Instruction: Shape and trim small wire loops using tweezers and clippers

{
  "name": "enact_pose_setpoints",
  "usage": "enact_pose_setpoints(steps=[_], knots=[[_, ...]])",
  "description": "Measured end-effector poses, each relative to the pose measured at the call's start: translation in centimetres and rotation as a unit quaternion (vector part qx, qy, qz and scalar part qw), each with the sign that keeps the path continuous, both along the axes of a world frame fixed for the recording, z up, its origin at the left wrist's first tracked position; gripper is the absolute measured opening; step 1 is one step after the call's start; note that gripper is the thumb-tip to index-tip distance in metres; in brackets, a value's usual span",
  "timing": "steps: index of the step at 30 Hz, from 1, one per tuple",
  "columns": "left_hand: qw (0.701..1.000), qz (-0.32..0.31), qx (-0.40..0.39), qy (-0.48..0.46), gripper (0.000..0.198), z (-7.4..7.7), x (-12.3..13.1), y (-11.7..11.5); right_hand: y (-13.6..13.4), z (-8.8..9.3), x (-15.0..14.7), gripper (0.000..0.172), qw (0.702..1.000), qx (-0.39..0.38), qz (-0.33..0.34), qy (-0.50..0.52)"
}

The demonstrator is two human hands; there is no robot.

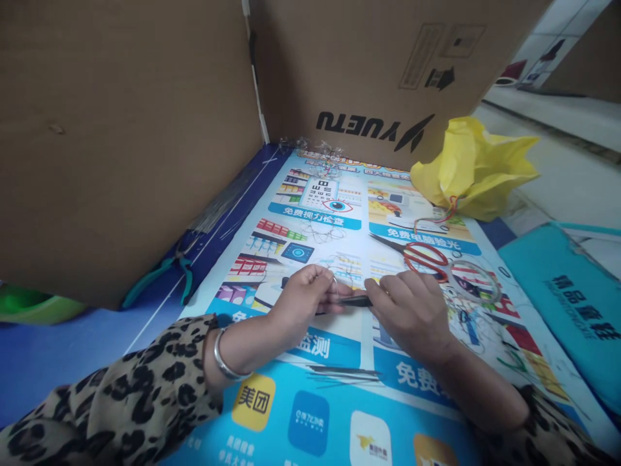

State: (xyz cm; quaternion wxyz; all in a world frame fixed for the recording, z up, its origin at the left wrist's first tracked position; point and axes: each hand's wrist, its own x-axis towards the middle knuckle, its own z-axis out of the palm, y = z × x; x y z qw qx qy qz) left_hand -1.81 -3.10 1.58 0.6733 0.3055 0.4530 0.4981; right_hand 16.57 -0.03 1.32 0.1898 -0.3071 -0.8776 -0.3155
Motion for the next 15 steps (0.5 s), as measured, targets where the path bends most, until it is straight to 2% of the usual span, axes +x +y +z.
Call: enact_pose_setpoints(steps=[15], knots=[[1.000,-0.003,-0.018,-0.001,0.016,0.56,0.07,-0.02,0.07,-0.12,-0.34,0.012,1.000,-0.002,0.003,-0.010]])
